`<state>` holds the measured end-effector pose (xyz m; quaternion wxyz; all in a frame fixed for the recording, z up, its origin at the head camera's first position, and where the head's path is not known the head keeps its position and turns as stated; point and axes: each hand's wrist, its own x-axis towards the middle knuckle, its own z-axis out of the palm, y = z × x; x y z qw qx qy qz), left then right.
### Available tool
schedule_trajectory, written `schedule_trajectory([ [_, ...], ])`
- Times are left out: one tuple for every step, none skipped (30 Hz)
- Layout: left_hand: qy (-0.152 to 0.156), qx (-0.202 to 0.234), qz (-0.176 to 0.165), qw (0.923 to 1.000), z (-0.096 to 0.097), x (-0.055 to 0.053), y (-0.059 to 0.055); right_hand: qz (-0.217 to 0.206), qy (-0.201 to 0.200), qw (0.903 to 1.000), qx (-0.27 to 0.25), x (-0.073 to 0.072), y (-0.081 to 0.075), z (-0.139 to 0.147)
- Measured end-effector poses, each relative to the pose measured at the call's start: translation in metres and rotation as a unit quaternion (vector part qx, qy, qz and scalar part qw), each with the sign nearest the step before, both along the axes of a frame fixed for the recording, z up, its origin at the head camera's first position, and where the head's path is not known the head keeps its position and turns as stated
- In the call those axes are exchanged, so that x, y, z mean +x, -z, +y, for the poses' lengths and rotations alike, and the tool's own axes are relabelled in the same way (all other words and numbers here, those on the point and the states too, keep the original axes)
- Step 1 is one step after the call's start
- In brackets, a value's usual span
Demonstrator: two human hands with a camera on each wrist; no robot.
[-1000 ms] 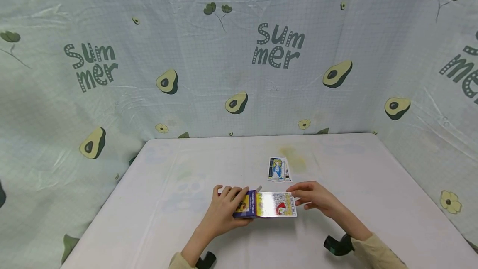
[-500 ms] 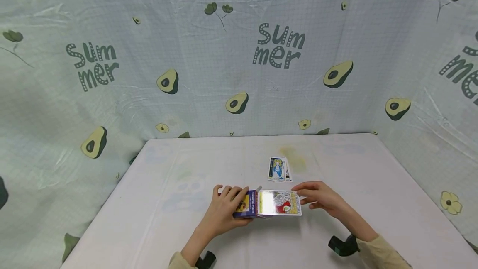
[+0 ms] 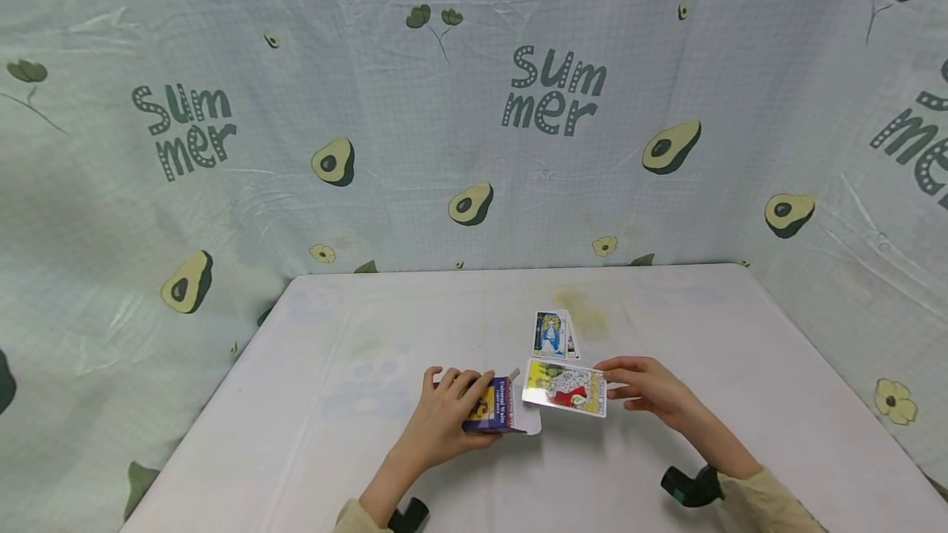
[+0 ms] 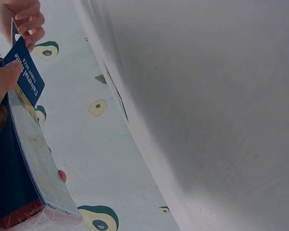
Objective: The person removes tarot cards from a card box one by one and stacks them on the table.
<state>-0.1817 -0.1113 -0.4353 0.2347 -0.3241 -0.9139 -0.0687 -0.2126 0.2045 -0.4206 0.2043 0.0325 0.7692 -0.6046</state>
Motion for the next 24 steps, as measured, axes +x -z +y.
schedule_trajectory([
  [0.000,0.000,0.000,1.0000,0.000,0.000,0.000,0.000,0.005,1.0000,0.000,0.000,0.000,0.001],
  [0.000,0.000,-0.001,1.0000,0.000,0.000,0.000,0.000,0.008,1.0000,-0.001,0.000,0.000,0.002],
  [0.000,0.001,-0.001,1.0000,0.000,-0.001,0.000,0.000,0.013,0.9999,-0.004,-0.001,0.001,0.003],
  [0.000,0.001,0.000,1.0000,0.000,-0.001,0.000,0.001,0.015,0.9999,-0.008,-0.001,0.001,0.004],
  [0.000,0.001,0.001,1.0000,0.000,-0.001,0.001,0.001,0.018,0.9998,-0.013,-0.002,0.001,0.005],
  [0.001,0.002,0.002,1.0000,0.000,-0.001,0.001,0.001,0.018,0.9997,-0.018,-0.002,0.001,0.006],
  [0.002,0.003,0.003,1.0000,0.000,-0.001,0.001,-0.001,0.020,0.9995,-0.025,-0.002,0.002,0.008],
  [0.003,0.004,0.003,1.0000,0.000,-0.002,0.001,-0.002,0.021,0.9993,-0.031,-0.003,0.002,0.009],
  [0.004,0.005,0.004,1.0000,0.000,-0.002,0.001,-0.003,0.023,0.9990,-0.038,-0.003,0.002,0.010],
  [0.004,0.006,0.005,1.0000,0.000,-0.002,0.001,-0.005,0.024,0.9988,-0.043,-0.003,0.002,0.011],
  [0.004,0.007,0.004,1.0000,0.000,-0.002,0.001,-0.007,0.026,0.9985,-0.048,-0.004,0.001,0.011],
  [0.004,0.008,0.003,1.0000,0.000,-0.002,0.001,-0.008,0.026,0.9982,-0.053,-0.004,0.001,0.012],
  [0.003,0.008,0.002,1.0000,0.000,-0.002,0.001,-0.010,0.030,0.9978,-0.058,-0.004,0.001,0.012],
  [0.002,0.008,0.001,1.0000,0.000,-0.002,0.001,-0.012,0.032,0.9975,-0.062,-0.004,0.000,0.013],
  [0.002,0.009,0.000,1.0000,0.000,-0.001,0.001,-0.015,0.035,0.9970,-0.067,-0.004,-0.001,0.013],
  [0.001,0.009,-0.002,1.0000,0.000,-0.001,0.001,-0.017,0.037,0.9965,-0.073,-0.004,-0.001,0.013],
  [0.002,0.010,-0.003,0.9999,0.000,-0.001,0.001,-0.020,0.040,0.9958,-0.080,-0.004,-0.002,0.013],
  [0.001,0.009,-0.003,1.0000,0.000,-0.001,0.001,-0.023,0.043,0.9950,-0.087,-0.004,-0.002,0.013],
  [0.001,0.008,-0.003,1.0000,0.001,-0.001,0.001,-0.026,0.046,0.9942,-0.094,-0.004,-0.003,0.012],
  [0.001,0.009,-0.004,1.0000,0.001,-0.001,0.002,-0.028,0.049,0.9931,-0.102,-0.004,-0.003,0.012],
  [0.000,0.008,-0.003,1.0000,0.001,-0.001,0.001,-0.031,0.052,0.9921,-0.110,-0.005,-0.003,0.012],
  [-0.001,0.007,-0.002,1.0000,0.001,-0.001,0.002,-0.033,0.055,0.9909,-0.118,-0.005,-0.003,0.012],
  [-0.002,0.006,-0.002,1.0000,0.001,-0.001,0.001,-0.035,0.059,0.9898,-0.125,-0.006,-0.003,0.012],
  [-0.002,0.006,-0.001,1.0000,0.001,-0.001,0.001,-0.036,0.063,0.9887,-0.131,-0.007,-0.003,0.011],
])
